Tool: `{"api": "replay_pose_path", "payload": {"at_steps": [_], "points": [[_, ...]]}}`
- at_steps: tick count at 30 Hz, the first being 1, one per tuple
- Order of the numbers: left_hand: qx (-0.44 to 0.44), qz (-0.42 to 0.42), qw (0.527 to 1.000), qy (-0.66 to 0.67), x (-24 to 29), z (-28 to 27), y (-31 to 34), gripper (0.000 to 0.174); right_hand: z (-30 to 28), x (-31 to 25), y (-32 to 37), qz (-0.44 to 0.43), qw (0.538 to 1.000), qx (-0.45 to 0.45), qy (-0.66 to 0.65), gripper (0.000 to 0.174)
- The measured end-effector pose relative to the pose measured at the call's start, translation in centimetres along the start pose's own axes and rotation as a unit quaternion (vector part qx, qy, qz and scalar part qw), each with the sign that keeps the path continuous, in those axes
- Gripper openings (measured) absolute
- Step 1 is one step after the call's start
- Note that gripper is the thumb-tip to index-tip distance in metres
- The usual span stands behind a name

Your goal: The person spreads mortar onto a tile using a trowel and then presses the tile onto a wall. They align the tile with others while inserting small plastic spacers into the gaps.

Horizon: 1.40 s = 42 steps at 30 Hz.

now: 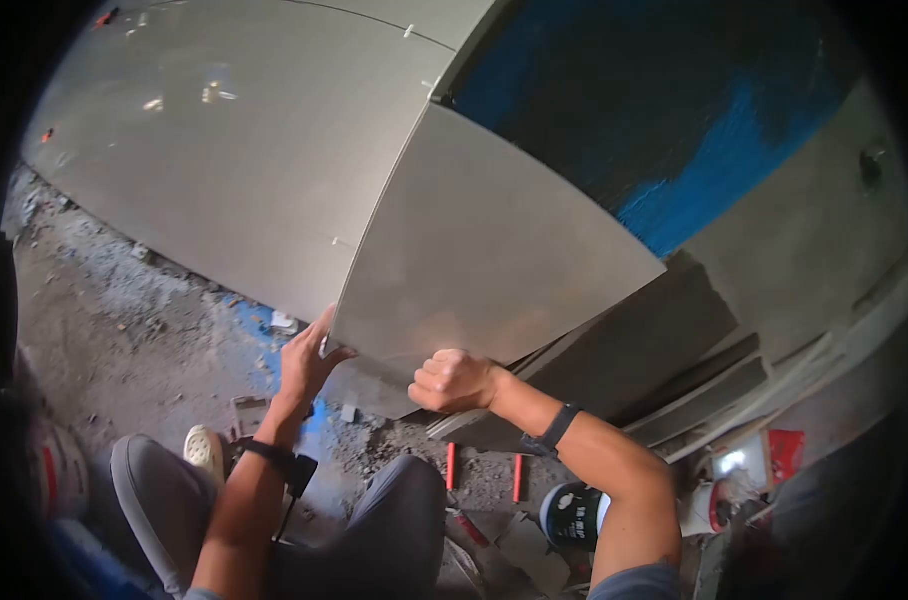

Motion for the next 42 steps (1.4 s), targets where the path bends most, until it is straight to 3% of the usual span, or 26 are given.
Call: {"api": "replay_pose_path", "payload": {"at_steps": [1,9,15,17,21,23,28,30,31,34,39,42], "points": [[-0.004,0.036,0.999,-0.028,0.5,0.1,-0.1,0.079,-0.4,-0.2,0.1,-0.004,1.0,0.018,-0.007,0.02],[-0.111,0.084,0.985,-0.103,0.1,1.4,-0.9,0.088,0.9,-0.3,1.2,0.011,0.998,0.053,0.021,0.024],[-0.151,0.123,0.976,-0.093,-0.3,2.0,-1.6,0.087,2.7,-0.5,0.8,0.037,0.998,-0.027,0.049,0.021],[-0.127,0.17,0.973,-0.087,0.3,1.4,-1.9,0.087,3.3,-0.4,0.5,0.057,0.997,-0.034,0.039,0.021],[-0.145,0.186,0.969,-0.07,-0.3,1.5,-2.1,0.085,4.7,-0.7,0.1,0.12,0.99,-0.066,0.044,0.02],[-0.15,0.186,0.969,-0.062,-0.7,1.5,-2.4,0.08,5.5,0.0,0.2,0.197,0.976,-0.097,0.012,0.021],[-0.146,0.201,0.968,-0.026,-1.1,1.2,-2.4,0.075,7.3,-0.1,1.5,0.363,0.917,-0.146,-0.074,0.019],[-0.154,0.197,0.968,-0.014,-1.5,1.3,-2.7,0.074,8.4,-0.2,3.5,0.452,0.857,-0.231,-0.093,0.02],[-0.152,0.2,0.968,-0.008,-1.6,1.3,-2.8,0.073,8.2,-0.6,3.9,0.458,0.852,-0.236,-0.091,0.02],[-0.143,0.205,0.968,0.009,-1.9,1.2,-2.9,0.071,9.1,-2.0,7.9,0.54,0.769,-0.319,-0.122,0.025],[-0.146,0.186,0.971,0.01,-2.5,1.3,-2.9,0.071,6.9,-4.0,11.8,0.626,0.688,-0.35,-0.111,0.026],[-0.142,0.186,0.972,0.006,-2.5,1.3,-3.0,0.072,2.8,-3.9,12.1,0.714,0.651,-0.251,-0.067,0.024]]}}
Point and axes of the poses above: each hand's wrist, its own y-axis away from the middle knuckle, its own z-axis out of the palm, x = y × z, the point moved 10 cm from there along -y, towards the middle knuckle, and after that the axes turned 1 degree about x, right-handed, at the moved point
